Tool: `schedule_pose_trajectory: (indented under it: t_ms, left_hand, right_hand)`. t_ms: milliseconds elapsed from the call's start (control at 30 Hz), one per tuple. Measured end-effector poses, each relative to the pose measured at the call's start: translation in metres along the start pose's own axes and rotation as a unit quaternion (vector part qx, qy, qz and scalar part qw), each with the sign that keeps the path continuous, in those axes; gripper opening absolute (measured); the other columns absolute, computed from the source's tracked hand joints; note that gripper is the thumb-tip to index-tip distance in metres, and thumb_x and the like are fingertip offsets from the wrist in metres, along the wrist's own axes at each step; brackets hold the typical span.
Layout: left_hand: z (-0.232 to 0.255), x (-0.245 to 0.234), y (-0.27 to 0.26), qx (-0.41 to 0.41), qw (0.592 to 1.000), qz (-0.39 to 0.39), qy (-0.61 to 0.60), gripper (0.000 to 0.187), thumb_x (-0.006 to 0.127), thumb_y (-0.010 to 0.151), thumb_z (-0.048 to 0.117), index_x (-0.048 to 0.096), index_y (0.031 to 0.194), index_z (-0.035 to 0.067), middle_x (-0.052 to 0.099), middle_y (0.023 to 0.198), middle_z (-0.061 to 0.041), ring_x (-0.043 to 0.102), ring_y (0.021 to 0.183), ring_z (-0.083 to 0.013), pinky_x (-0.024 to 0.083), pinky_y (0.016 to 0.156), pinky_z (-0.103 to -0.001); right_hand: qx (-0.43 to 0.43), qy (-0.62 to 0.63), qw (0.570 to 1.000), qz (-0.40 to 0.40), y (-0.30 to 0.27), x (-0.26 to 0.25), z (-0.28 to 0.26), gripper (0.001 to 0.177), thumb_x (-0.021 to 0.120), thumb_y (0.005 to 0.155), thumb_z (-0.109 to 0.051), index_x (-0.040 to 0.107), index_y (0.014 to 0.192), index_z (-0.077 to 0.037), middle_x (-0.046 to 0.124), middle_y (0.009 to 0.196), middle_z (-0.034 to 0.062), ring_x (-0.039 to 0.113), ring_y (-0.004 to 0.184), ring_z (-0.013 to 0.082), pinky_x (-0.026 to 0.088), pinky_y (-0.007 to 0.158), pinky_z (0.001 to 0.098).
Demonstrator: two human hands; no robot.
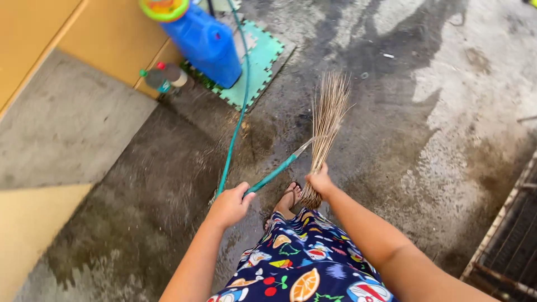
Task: The recorder uses a water hose and a broom to clean a concrete outdoor floor and a wall.
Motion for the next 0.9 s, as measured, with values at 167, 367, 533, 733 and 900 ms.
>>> schedule_pose_trajectory:
  t_ms: [167,367,533,733,900]
  left_hand:
    - [-0.04,-0.001,-0.066,-0.003,0.999,0.046,-0.006,0.027,0.064,0.093,0.036,0.063,0.103,0.011,0.071,0.087,-0.02,0.066,0.086,-0.0439,0.051,0.072,-0.055]
    - [-0.068,0.001,-0.127,-0.046,0.997,0.06,-0.004,0.025,0.067,0.091,0.034,0.065,0.102,0.012,0.072,0.086,-0.018,0.067,0.084,-0.0411,0.051,0.072,-0.053]
    - [-0.074,-0.003,-0.147,-0.064,0.995,0.063,-0.032,0.024,0.068,0.09,0.033,0.066,0.1,0.011,0.072,0.084,-0.017,0.068,0.083,-0.039,0.052,0.073,-0.051]
    - [-0.084,0.007,-0.144,-0.108,0.988,0.099,-0.054,0.027,0.067,0.091,0.034,0.066,0.104,0.01,0.072,0.086,-0.018,0.067,0.085,-0.04,0.051,0.075,-0.051]
    - [-0.063,0.027,-0.118,-0.056,0.984,0.159,-0.055,0.025,0.067,0.091,0.032,0.067,0.103,0.011,0.071,0.088,-0.018,0.067,0.085,-0.0422,0.051,0.072,-0.053]
  right_hand:
    - [0.113,-0.036,0.978,-0.174,-0.133,0.087,0.018,0.063,0.068,0.077,-0.004,0.046,0.135,-0.004,0.064,0.103,0.0148,0.067,0.088,0.0269,0.057,0.075,0.0416]
    - [0.082,-0.338,0.863,-0.367,-0.147,0.193,0.132,0.077,0.087,0.072,-0.019,0.055,0.139,-0.001,0.067,0.123,0.0151,0.067,0.104,0.021,0.054,0.093,0.0331]
    - [-0.015,-0.501,0.765,-0.403,-0.064,0.193,0.16,0.079,0.089,0.072,-0.031,0.06,0.142,-0.01,0.067,0.128,0.0092,0.063,0.11,0.0154,0.047,0.099,0.0279]
    - [0.053,-0.32,0.931,-0.168,0.121,-0.008,0.073,0.05,0.082,0.07,-0.022,0.072,0.116,-0.004,0.074,0.099,0.0126,0.068,0.084,0.0232,0.054,0.079,0.0374]
    - [0.021,-0.214,0.974,-0.066,0.096,-0.042,-0.008,0.039,0.076,0.077,-0.011,0.07,0.116,-0.006,0.07,0.094,0.0108,0.064,0.074,0.0216,0.053,0.071,0.0405]
Point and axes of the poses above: each hand's wrist, its own y-axis towards the middle knuckle, its own x-axis out of the palm, z = x × y, the point moved 7 cm from there along y, towards the middle knuckle
